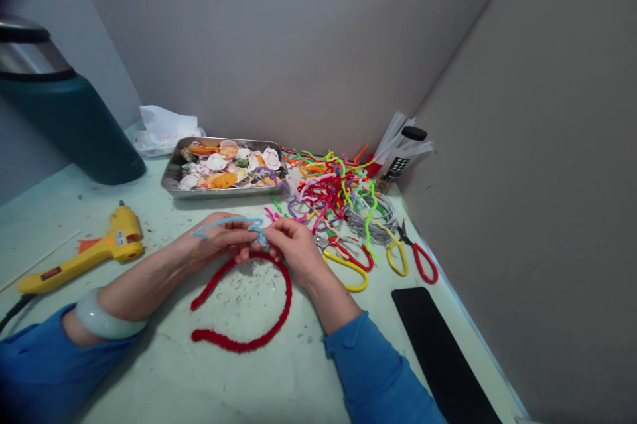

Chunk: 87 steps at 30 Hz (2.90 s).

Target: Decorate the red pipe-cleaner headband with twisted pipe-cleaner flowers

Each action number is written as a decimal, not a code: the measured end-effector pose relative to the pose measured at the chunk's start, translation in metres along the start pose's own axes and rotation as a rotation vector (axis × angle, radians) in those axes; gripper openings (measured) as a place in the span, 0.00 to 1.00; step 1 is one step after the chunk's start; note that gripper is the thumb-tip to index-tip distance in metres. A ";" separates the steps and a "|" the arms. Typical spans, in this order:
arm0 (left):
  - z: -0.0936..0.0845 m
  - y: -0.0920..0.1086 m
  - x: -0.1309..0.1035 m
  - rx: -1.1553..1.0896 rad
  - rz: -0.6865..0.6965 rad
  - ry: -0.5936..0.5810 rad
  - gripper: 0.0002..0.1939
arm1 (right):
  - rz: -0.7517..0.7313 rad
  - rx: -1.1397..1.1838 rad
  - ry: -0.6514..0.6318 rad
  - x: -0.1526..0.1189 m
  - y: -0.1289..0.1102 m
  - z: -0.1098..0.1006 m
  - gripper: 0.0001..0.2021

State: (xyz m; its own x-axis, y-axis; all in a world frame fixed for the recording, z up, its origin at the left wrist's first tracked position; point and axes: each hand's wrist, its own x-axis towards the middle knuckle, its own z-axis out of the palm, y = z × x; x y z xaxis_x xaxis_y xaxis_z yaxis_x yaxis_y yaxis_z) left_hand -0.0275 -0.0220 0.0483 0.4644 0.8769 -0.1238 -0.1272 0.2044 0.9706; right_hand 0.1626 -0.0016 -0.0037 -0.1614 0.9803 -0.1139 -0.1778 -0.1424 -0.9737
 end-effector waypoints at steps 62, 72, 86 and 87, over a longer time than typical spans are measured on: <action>-0.002 -0.033 0.062 0.020 -0.101 0.129 0.07 | -0.386 -0.354 0.257 0.003 0.002 0.001 0.07; -0.007 -0.034 0.064 -0.111 -0.100 0.132 0.08 | -0.212 -0.155 0.156 0.002 0.000 0.005 0.10; -0.004 -0.034 0.062 0.024 -0.164 -0.023 0.12 | -0.165 -0.128 0.167 0.007 0.005 0.000 0.10; -0.005 -0.035 0.063 0.017 -0.166 -0.010 0.12 | -0.165 -0.127 0.170 0.007 0.005 0.000 0.10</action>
State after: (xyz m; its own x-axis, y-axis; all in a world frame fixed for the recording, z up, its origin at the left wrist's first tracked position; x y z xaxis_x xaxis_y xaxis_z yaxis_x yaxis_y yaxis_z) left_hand 0.0021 0.0280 0.0061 0.4868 0.8272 -0.2807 -0.0330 0.3385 0.9404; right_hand 0.1610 0.0045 -0.0093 0.0274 0.9993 0.0271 -0.0633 0.0288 -0.9976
